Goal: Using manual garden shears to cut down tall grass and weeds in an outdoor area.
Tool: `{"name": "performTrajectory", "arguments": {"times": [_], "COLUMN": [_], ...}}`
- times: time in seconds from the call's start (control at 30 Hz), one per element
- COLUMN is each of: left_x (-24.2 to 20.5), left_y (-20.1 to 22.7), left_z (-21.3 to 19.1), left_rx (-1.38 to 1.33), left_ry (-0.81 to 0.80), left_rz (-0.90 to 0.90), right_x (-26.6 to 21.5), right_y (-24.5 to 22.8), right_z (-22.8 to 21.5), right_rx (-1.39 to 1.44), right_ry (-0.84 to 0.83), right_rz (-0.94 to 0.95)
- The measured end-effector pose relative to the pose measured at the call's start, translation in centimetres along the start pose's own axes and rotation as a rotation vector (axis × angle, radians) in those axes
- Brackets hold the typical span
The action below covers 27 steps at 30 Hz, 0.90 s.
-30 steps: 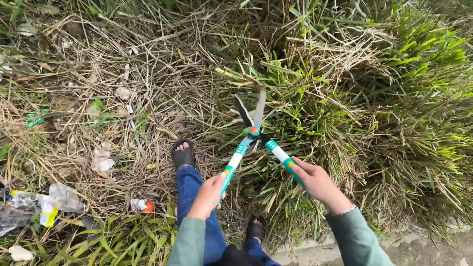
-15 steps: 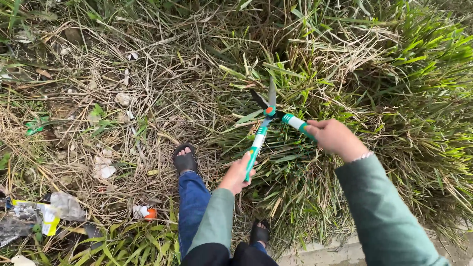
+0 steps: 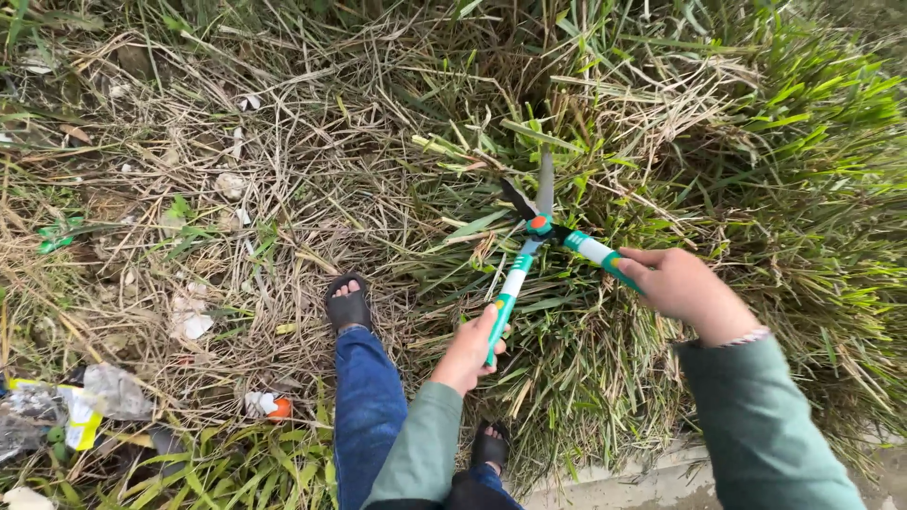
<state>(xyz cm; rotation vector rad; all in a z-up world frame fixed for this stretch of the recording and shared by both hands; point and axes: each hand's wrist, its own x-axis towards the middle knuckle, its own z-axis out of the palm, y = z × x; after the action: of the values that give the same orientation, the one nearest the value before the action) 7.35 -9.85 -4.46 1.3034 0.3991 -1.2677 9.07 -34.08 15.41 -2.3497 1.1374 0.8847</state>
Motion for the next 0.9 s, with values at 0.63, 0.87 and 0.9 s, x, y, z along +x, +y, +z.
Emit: {"name": "performTrajectory", "arguments": {"times": [0.63,0.87,0.9], "left_x": [0.5,1.2,2.0], "left_y": [-6.2,-2.5,-1.7], "left_z": [-5.7,-4.8,-4.6], "left_rx": [-0.309,-0.217,-0.167], "left_ry": [-0.145,-0.137,-0.143], "left_rz": [-0.124,-0.084,-0.074], "right_x": [-4.0,0.0,1.5], "right_y": [-6.3,-5.6,-5.4], "right_z": [12.4,9.5,8.8], "right_rx": [-0.338,-0.22,-0.178], "right_ry": [0.108,0.077,0.078], "right_rz": [-0.19,-0.185,-0.177]}}
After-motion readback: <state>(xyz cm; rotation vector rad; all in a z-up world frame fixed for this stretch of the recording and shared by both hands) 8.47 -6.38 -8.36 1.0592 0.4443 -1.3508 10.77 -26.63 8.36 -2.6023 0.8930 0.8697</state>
